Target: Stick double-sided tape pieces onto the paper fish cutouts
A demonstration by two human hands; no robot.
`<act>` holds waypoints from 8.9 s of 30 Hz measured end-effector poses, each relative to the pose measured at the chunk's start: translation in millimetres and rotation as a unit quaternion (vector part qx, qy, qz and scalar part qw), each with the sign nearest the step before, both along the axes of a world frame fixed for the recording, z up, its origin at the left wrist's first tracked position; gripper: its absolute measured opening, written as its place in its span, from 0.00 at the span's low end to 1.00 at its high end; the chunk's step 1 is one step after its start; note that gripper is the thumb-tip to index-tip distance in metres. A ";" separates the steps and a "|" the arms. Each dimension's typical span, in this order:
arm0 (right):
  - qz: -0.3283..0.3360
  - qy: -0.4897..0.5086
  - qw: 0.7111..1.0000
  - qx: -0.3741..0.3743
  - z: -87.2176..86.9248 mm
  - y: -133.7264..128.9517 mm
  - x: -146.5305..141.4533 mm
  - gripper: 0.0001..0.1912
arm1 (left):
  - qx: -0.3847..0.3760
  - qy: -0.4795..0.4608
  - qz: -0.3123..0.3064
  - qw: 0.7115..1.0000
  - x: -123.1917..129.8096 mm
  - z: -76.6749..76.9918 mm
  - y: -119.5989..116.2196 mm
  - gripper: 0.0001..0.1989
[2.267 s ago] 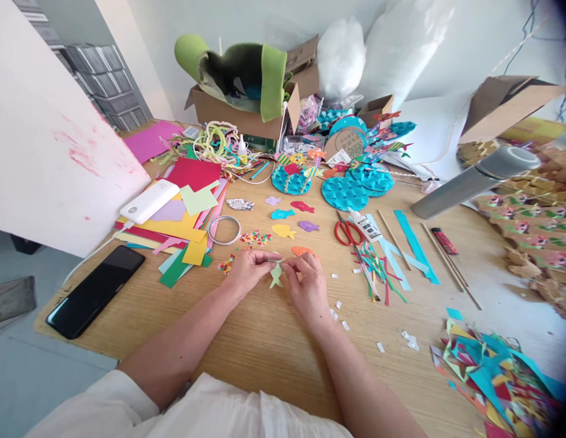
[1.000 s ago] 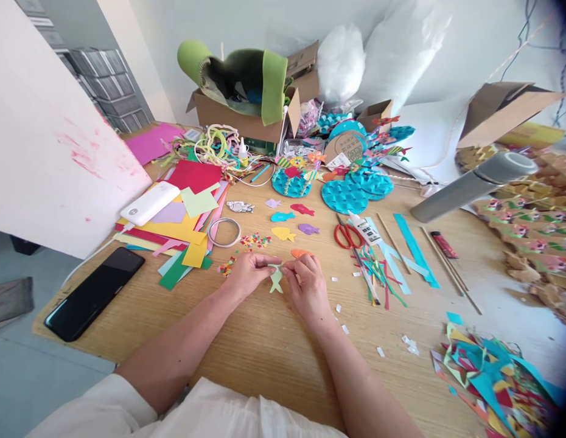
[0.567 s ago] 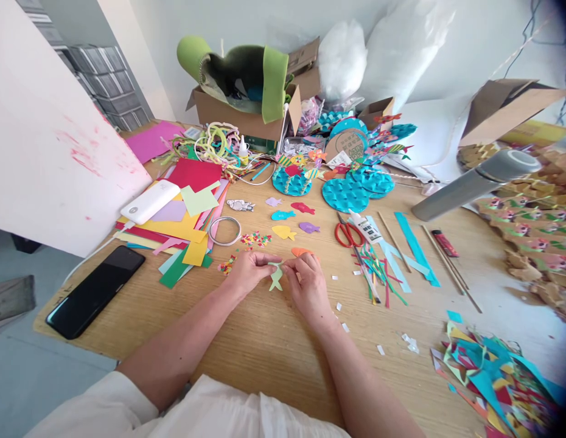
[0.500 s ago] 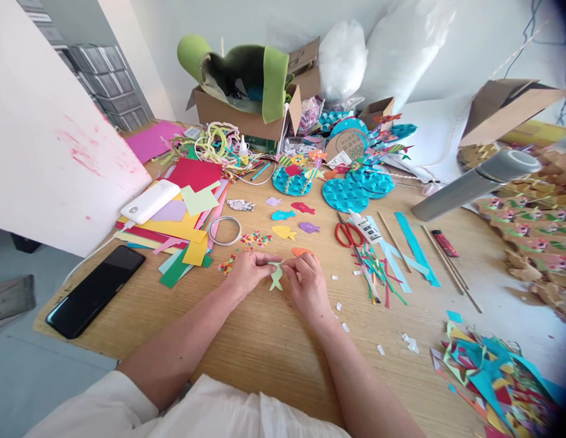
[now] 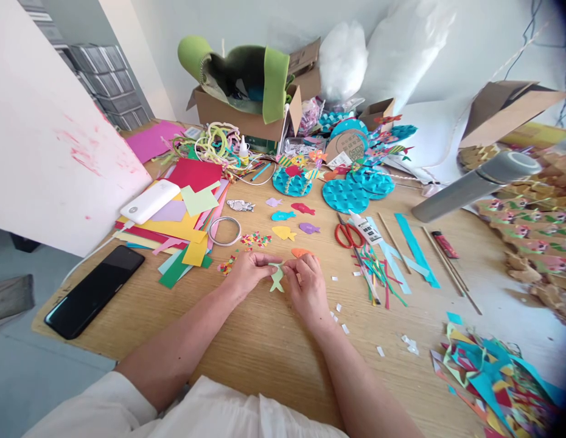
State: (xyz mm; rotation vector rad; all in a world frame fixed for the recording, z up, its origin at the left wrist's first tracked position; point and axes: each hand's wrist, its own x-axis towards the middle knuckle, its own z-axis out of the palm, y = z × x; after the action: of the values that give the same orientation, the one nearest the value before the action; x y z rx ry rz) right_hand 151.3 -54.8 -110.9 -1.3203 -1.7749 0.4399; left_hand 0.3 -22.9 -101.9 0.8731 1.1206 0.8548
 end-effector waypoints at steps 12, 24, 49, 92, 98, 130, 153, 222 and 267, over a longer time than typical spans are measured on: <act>0.033 -0.025 0.999 0.024 6.1 2.4 3.5 0.09 | -0.034 -0.033 0.005 0.999 -1.9 2.0 -0.8 0.13; 0.020 -0.020 0.999 0.035 9.6 2.4 3.4 0.09 | -0.015 -0.035 0.008 0.999 -0.5 5.3 -0.2 0.13; 0.019 -0.024 0.999 0.039 8.6 5.4 9.0 0.08 | 0.062 0.071 0.000 0.996 0.2 10.7 -1.8 0.14; 0.026 -0.039 0.998 0.047 7.6 4.4 8.4 0.07 | 0.147 0.144 -0.031 0.978 -3.0 1.9 -1.2 0.15; 0.031 -0.044 0.998 0.042 6.9 4.2 7.7 0.08 | 0.146 0.144 -0.031 0.978 -3.8 -1.5 -0.9 0.15; 0.016 -0.099 0.991 0.090 9.0 0.4 -0.1 0.07 | 0.238 0.147 -0.032 0.960 -0.9 -9.7 -6.3 0.16; 0.015 -0.169 0.981 0.091 2.9 -0.7 -1.7 0.08 | 0.162 0.062 -0.020 0.985 3.6 -3.8 -6.2 0.12; 0.035 0.081 0.954 -0.285 38.1 -54.0 16.6 0.09 | 0.083 0.051 -0.039 0.995 -12.1 31.3 -28.1 0.08; -0.023 -0.386 0.912 -0.139 1.5 -113.2 64.6 0.35 | 0.465 0.383 -0.005 0.798 -22.1 -8.9 -35.7 0.07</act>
State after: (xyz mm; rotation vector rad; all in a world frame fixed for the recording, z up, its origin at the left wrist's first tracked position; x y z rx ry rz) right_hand 215.9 -168.0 -109.5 -1.9102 -2.3702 0.1386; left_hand -21.8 -58.6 -110.8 2.1947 1.3576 1.0882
